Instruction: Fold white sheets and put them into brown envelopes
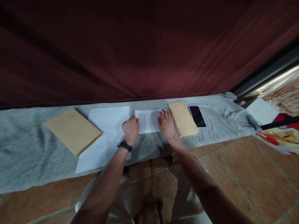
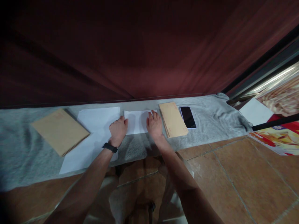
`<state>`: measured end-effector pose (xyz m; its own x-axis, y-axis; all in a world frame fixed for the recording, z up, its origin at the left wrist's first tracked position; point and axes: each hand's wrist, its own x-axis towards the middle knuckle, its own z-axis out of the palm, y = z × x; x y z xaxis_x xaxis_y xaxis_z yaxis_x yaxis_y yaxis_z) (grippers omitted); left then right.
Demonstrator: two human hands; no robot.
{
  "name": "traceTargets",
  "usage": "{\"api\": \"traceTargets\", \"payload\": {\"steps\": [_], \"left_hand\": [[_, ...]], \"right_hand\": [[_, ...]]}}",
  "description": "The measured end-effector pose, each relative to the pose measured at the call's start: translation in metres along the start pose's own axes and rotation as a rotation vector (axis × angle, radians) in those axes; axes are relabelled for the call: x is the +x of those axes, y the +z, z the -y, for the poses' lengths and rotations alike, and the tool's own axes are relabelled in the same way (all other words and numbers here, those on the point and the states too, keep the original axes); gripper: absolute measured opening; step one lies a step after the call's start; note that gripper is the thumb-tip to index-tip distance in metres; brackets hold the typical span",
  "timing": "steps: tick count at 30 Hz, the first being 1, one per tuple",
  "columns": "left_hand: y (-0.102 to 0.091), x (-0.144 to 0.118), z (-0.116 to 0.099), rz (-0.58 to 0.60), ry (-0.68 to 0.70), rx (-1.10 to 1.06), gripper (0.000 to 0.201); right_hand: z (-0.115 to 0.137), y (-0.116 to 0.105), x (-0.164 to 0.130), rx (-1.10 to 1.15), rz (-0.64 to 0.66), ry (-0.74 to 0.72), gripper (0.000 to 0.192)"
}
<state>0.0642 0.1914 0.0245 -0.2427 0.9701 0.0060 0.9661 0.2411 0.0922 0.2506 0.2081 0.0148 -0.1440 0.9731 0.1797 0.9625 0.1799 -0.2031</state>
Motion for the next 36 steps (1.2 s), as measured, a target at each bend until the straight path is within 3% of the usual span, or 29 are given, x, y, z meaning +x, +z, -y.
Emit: {"api": "traceTargets", "payload": {"steps": [5,16,22,28,32,36], "left_hand": [[0.0,0.0,0.0,0.004,-0.01,0.001,0.043],[-0.01,-0.001,-0.002,0.025,-0.031,-0.03,0.043],[-0.02,-0.008,-0.005,-0.114,0.066,-0.082,0.041],[0.01,-0.03,-0.031,-0.096,0.385,-0.293,0.055],[0.031,-0.035,-0.038,-0.034,0.388,-0.279,0.063],[0.04,-0.032,-0.036,-0.027,0.343,-0.259,0.065]], "right_hand": [[0.011,0.016,-0.008,0.064,0.073,-0.167,0.05],[0.012,0.027,-0.011,0.038,0.082,-0.17,0.052],[0.013,0.028,-0.011,0.041,0.079,-0.163,0.052],[0.012,0.02,-0.013,0.016,0.138,-0.19,0.053],[0.01,0.021,-0.013,0.004,0.157,-0.212,0.053],[0.008,0.026,-0.011,0.038,0.13,-0.212,0.051]]}}
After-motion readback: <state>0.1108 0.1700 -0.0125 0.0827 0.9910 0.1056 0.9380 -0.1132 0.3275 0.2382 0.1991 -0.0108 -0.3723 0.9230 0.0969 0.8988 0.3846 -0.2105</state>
